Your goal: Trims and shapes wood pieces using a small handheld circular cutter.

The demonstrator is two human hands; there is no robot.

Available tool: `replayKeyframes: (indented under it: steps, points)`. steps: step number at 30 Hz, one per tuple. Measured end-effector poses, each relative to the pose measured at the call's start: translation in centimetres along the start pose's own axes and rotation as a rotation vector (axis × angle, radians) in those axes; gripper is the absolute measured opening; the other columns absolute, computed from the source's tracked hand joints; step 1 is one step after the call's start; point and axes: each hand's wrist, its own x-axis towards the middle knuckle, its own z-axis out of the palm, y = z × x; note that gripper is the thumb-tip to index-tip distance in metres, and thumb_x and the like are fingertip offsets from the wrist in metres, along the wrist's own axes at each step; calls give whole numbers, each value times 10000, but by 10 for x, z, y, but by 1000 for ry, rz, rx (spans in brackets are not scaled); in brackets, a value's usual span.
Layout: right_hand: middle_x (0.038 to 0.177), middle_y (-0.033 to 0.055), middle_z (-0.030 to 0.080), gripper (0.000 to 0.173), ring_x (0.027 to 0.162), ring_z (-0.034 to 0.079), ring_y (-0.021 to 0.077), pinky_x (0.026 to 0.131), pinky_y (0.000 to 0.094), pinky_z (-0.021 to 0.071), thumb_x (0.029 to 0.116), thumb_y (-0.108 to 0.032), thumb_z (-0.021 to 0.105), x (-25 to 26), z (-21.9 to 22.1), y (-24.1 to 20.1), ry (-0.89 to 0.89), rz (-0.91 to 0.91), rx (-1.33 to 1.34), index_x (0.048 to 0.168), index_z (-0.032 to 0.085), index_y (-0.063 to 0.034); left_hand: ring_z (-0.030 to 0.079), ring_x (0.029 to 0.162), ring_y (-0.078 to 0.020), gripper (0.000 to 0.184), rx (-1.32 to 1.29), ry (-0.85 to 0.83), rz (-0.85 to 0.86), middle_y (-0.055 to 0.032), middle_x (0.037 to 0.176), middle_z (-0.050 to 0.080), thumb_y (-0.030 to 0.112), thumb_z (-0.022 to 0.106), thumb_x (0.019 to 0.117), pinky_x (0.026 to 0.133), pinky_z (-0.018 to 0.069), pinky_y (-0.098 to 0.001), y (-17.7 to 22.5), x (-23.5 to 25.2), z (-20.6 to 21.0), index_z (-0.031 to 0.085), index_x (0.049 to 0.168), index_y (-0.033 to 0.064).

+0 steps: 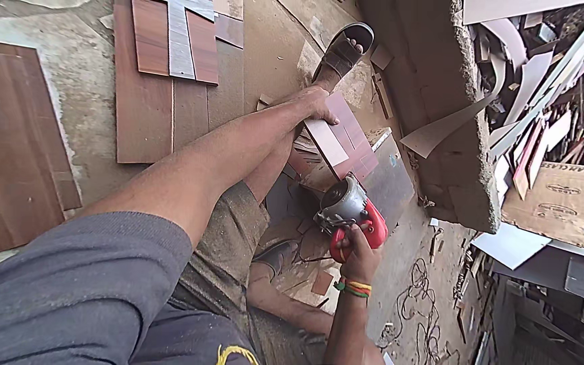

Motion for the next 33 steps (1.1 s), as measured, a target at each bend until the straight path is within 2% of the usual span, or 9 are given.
replayKeyframes:
  steps: [5,11,15,19,26,29,33]
  points:
    - [511,82,522,113,380,541,190,396,366,540,889,-11,603,1,1,-1,-8,-8,14,984,555,27,631,1213,-375,844,0,0,-10,-204,1289,655,629,845,747,1018,490,-646,3,-5,-3,608,1350,88]
    - [522,83,532,128,390,550,190,403,361,545,899,-9,607,2,1,-2,-6,1,-6,1006,553,36,643,1185,-377,809,-8,-10,10,-212,1252,668,598,855,756,1006,494,-645,3,-4,-3,624,1313,59]
    - [527,80,537,128,391,553,186,404,355,546,900,-9,597,1,2,-3,-5,-3,-9,1014,552,29,637,1199,-378,828,-16,-15,10,-212,1268,664,596,859,754,1020,488,-645,3,-4,-4,616,1332,55]
    - [517,78,526,133,389,547,187,402,361,542,890,-2,603,3,3,-3,1,-13,-6,1008,553,33,638,1204,-368,852,-24,-10,7,-203,1281,664,601,862,743,1028,492,-632,2,-2,-3,605,1366,78]
    - [530,87,539,147,390,553,193,395,364,544,895,9,606,4,4,-5,14,-2,-5,1030,556,40,639,1200,-367,839,-29,-14,1,-201,1281,662,588,871,740,1019,497,-630,3,-4,-5,608,1358,84]
    - [524,87,534,145,387,554,193,395,365,548,899,20,609,5,4,-6,21,3,0,1030,553,50,645,1187,-352,799,-28,-6,-14,-175,1268,671,588,872,733,991,508,-635,3,-6,-5,626,1343,134]
    - [525,88,534,145,385,550,196,390,363,543,904,27,608,6,6,-7,31,4,2,1037,552,44,646,1186,-354,801,-32,-8,-10,-180,1264,672,580,876,735,995,507,-634,3,-5,-4,623,1344,125]
